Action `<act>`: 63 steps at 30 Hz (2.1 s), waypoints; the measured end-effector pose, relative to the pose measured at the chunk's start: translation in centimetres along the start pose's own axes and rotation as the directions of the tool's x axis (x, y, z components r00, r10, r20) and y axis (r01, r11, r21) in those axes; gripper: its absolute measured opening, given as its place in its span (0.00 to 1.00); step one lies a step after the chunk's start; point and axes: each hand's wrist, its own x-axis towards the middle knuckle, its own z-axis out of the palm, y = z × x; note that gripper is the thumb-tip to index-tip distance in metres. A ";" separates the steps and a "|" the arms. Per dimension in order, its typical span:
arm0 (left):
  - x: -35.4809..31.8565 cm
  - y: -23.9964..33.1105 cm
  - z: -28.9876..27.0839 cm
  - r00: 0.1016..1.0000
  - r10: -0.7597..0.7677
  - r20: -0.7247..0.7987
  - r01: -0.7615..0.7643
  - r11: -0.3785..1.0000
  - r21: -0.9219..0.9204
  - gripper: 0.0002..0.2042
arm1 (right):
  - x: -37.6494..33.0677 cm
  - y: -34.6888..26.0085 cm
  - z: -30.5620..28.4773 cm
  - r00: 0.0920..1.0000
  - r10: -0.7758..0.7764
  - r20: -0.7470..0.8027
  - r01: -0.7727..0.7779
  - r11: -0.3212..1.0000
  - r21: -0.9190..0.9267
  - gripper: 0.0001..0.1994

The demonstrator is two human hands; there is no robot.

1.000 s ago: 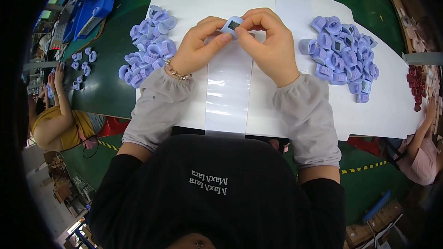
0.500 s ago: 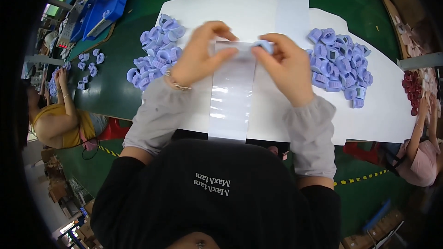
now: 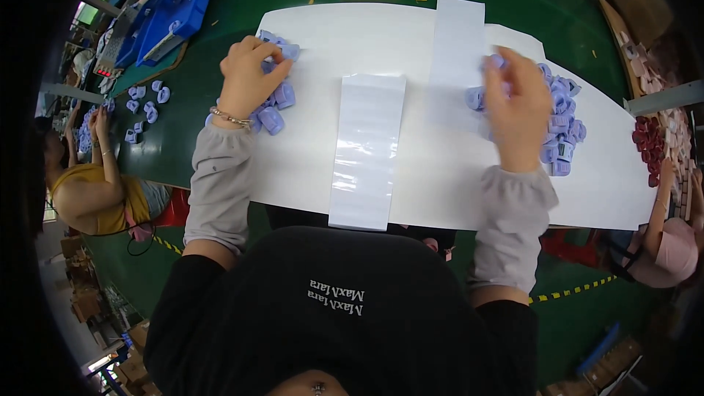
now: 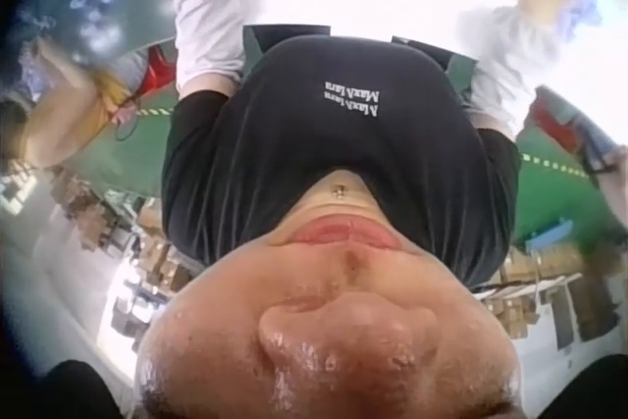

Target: Manual assembly of small electronic components into purple plastic housings at a factory workbench.

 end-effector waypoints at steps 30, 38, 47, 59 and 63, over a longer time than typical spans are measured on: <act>0.8 8.3 2.2 0.926 -0.009 0.377 0.266 0.726 -0.634 0.11 | -2.4 -2.0 9.1 0.901 -0.178 0.396 -0.023 0.891 0.453 0.09; -0.8 8.2 5.8 0.957 0.153 0.248 0.214 0.211 -0.954 0.11 | -2.7 -2.4 9.1 0.855 -0.026 0.519 -0.344 0.719 0.604 0.16; -0.9 8.3 5.2 0.929 0.218 0.299 0.299 0.036 -0.954 0.15 | -2.2 -2.2 9.0 0.900 -0.088 0.426 -0.191 0.799 0.569 0.20; -0.7 7.1 5.7 0.954 0.147 0.262 0.239 0.158 -0.958 0.17 | -1.9 -0.2 9.7 0.816 -0.260 0.516 0.192 0.964 0.183 0.12; -0.2 6.7 6.4 0.983 0.054 0.178 0.155 0.292 -0.944 0.16 | -1.4 -1.5 8.9 0.832 -0.069 0.550 -0.078 0.968 0.239 0.07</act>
